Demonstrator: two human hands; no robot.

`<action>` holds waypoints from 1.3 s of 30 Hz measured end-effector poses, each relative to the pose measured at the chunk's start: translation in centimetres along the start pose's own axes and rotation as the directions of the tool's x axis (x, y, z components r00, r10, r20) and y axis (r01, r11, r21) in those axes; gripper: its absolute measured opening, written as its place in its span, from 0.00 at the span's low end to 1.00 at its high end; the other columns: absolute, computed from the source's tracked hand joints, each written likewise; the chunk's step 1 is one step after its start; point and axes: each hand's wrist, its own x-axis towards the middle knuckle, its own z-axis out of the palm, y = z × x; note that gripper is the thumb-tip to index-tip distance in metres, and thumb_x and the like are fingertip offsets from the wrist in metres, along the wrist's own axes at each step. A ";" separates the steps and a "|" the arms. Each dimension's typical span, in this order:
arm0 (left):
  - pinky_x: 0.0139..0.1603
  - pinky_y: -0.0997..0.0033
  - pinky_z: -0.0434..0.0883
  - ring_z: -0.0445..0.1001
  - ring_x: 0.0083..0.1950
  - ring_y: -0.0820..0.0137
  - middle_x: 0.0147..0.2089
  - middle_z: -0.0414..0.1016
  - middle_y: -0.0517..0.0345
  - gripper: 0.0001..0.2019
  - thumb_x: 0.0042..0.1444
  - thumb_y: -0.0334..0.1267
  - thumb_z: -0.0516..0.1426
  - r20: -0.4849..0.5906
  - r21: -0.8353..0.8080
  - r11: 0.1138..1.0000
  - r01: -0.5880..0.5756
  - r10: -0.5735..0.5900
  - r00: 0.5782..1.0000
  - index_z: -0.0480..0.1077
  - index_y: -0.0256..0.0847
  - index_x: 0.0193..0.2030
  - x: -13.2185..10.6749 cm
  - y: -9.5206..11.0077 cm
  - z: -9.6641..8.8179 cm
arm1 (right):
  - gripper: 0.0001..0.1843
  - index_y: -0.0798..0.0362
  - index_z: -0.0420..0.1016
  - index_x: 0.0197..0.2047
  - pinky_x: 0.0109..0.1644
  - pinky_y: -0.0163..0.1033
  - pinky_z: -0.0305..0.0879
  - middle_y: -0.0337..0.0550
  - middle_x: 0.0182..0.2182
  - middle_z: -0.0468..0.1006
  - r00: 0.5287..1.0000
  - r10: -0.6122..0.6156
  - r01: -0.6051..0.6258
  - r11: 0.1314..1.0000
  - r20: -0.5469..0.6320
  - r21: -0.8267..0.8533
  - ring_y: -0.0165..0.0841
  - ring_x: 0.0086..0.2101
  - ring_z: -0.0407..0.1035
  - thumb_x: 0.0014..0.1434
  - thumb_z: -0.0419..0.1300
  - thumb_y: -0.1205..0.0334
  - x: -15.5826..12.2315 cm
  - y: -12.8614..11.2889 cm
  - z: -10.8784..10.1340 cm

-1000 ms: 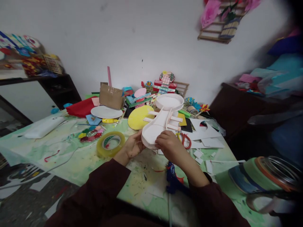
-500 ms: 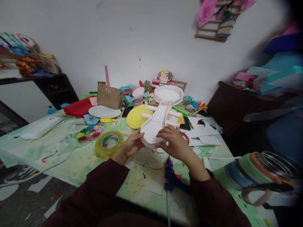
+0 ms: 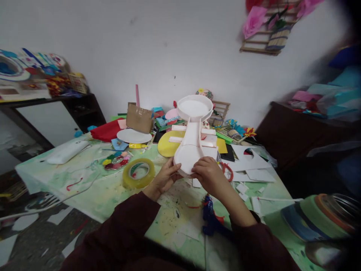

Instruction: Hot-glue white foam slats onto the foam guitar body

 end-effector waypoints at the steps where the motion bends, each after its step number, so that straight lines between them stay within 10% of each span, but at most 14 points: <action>1: 0.39 0.70 0.74 0.74 0.43 0.68 0.53 0.72 0.53 0.25 0.48 0.35 0.65 0.001 0.005 1.000 -0.019 0.019 1.000 0.67 0.43 0.54 0.0 0.0 0.0 | 0.14 0.53 0.77 0.37 0.47 0.45 0.63 0.46 0.34 0.79 1.000 -0.016 0.016 0.999 -0.004 0.042 0.37 0.41 0.66 0.53 0.56 0.77 -0.1 0.2 0.1; 6: 0.42 0.70 0.73 0.73 0.48 0.66 0.56 0.70 0.52 0.25 0.47 0.34 0.66 -0.015 0.023 0.995 -0.097 0.097 0.995 0.66 0.43 0.53 0.1 0.0 0.0 | 0.39 0.51 0.74 0.51 0.52 0.46 0.67 0.45 0.47 0.78 0.997 -0.044 0.054 0.982 -0.059 0.179 0.34 0.49 0.68 0.41 0.44 0.87 -0.7 1.2 0.4; 12: 0.40 0.72 0.73 0.72 0.49 0.64 0.59 0.68 0.50 0.27 0.47 0.36 0.66 -0.027 0.044 0.994 -0.095 0.096 0.995 0.66 0.43 0.55 0.0 0.2 -0.1 | 0.30 0.51 0.78 0.44 0.48 0.43 0.71 0.44 0.42 0.81 0.974 0.009 0.020 0.992 -0.225 0.128 0.33 0.43 0.74 0.47 0.44 0.83 -1.1 1.8 -0.8; 19: 0.43 0.74 0.72 0.72 0.50 0.68 0.55 0.72 0.52 0.25 0.47 0.34 0.66 -0.124 0.022 0.991 -0.135 0.137 0.983 0.68 0.42 0.53 0.4 0.0 -0.6 | 0.19 0.54 0.77 0.41 0.55 0.56 0.62 0.51 0.47 0.77 0.760 0.391 -0.488 0.871 -0.519 -0.059 0.44 0.50 0.68 0.52 0.50 0.76 -2.6 5.3 -3.3; 23: 0.43 0.77 0.72 0.72 0.50 0.69 0.54 0.72 0.53 0.25 0.46 0.34 0.66 -0.152 0.026 0.990 -0.139 0.141 0.978 0.68 0.41 0.52 0.6 -0.3 -0.6 | 0.15 0.58 0.76 0.44 0.58 0.70 0.46 0.60 0.59 0.66 0.665 0.625 -0.723 0.675 -0.408 -0.145 0.60 0.60 0.53 0.53 0.60 0.64 -2.8 6.2 -2.8; 31: 0.45 0.75 0.72 0.70 0.55 0.63 0.59 0.69 0.51 0.30 0.43 0.38 0.68 -0.045 0.066 0.991 -0.113 0.117 0.992 0.67 0.43 0.55 0.4 -1.4 -0.2 | 0.32 0.59 0.59 0.61 0.54 0.49 0.63 0.61 0.56 0.68 0.756 0.652 -0.591 0.646 0.052 0.483 0.43 0.52 0.68 0.61 0.52 0.47 -0.9 3.2 0.5; 39: 0.44 0.73 0.72 0.71 0.52 0.64 0.56 0.71 0.52 0.30 0.38 0.37 0.70 -0.062 0.116 0.992 -0.053 0.061 0.996 0.70 0.43 0.51 0.1 -1.1 0.1 | 0.28 0.56 0.62 0.57 0.49 0.44 0.65 0.51 0.48 0.73 0.747 0.665 -0.538 0.611 -0.007 0.581 0.37 0.45 0.69 0.53 0.60 0.62 -0.4 2.8 1.3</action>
